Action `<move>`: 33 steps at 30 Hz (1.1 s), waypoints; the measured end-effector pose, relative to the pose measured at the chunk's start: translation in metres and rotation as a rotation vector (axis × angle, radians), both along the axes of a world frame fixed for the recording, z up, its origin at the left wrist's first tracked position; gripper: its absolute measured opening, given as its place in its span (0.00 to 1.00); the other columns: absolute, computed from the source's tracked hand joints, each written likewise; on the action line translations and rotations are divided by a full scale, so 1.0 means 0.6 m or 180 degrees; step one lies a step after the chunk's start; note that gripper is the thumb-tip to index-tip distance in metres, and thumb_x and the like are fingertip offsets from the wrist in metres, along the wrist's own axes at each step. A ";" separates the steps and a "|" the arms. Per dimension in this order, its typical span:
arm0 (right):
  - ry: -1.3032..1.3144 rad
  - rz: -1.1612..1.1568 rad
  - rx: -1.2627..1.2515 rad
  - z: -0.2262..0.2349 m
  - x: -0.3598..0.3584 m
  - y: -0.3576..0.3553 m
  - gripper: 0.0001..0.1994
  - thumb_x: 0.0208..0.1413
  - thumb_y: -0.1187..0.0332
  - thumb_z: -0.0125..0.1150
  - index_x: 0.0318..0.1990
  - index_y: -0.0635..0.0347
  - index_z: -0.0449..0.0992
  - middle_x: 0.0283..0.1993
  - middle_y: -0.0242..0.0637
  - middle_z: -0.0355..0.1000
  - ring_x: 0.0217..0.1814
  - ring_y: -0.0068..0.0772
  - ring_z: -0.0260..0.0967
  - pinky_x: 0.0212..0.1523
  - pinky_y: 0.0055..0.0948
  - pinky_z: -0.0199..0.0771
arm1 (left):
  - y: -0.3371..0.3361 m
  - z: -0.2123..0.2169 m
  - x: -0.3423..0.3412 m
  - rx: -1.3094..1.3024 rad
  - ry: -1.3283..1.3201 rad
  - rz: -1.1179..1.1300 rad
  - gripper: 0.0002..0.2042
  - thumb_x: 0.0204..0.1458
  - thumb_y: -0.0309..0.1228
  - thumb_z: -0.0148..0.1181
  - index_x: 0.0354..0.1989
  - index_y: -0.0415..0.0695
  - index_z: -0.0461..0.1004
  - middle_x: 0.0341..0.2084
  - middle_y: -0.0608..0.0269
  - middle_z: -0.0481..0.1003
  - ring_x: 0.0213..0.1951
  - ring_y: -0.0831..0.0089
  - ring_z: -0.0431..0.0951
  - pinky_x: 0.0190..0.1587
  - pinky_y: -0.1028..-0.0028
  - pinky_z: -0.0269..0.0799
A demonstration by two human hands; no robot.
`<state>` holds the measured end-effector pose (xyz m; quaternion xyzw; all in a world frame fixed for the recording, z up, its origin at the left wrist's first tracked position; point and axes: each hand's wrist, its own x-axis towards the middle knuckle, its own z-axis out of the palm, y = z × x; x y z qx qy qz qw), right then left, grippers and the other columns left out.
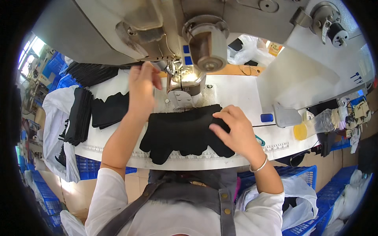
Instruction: Use an industrial sewing machine to stitch black fabric shoe upper components.
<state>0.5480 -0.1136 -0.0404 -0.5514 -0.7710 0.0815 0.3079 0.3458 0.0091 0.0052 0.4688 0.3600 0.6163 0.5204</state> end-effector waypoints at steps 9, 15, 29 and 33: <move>-0.0346 -0.0508 0.0009 -0.012 -0.014 -0.025 0.20 0.31 0.68 0.69 0.33 0.65 0.67 0.39 0.41 0.62 0.39 0.40 0.61 0.38 0.32 0.64 | -0.051 -0.116 -0.195 -0.0934 0.0072 0.0801 0.19 0.53 0.43 0.49 0.18 0.41 0.64 0.10 0.66 0.62 0.11 0.80 0.60 0.14 0.80 0.54; 0.1007 -0.0401 -0.0324 0.017 -0.016 -0.017 0.10 0.43 0.78 0.60 0.30 0.63 0.64 0.29 0.41 0.67 0.24 0.31 0.66 0.28 0.23 0.67 | -0.104 -0.046 -0.181 -0.0789 0.1276 -0.0814 0.14 0.51 0.36 0.52 0.20 0.39 0.68 0.16 0.64 0.69 0.16 0.77 0.67 0.19 0.82 0.61; 0.1333 -0.0100 -0.0382 0.118 -0.055 0.057 0.12 0.47 0.78 0.57 0.41 0.59 0.71 0.20 0.22 0.54 0.20 0.10 0.47 0.20 0.11 0.47 | -0.014 0.063 -0.045 0.0311 0.2264 -0.2076 0.12 0.51 0.33 0.52 0.21 0.38 0.64 0.15 0.77 0.58 0.20 0.88 0.54 0.21 0.82 0.50; 0.1792 0.0121 -0.0104 0.110 -0.063 0.066 0.11 0.49 0.77 0.56 0.41 0.59 0.73 0.20 0.20 0.52 0.20 0.08 0.44 0.20 0.11 0.43 | -0.001 0.047 -0.041 0.0258 0.1969 -0.2126 0.12 0.50 0.32 0.51 0.19 0.39 0.63 0.15 0.77 0.58 0.20 0.88 0.54 0.20 0.82 0.49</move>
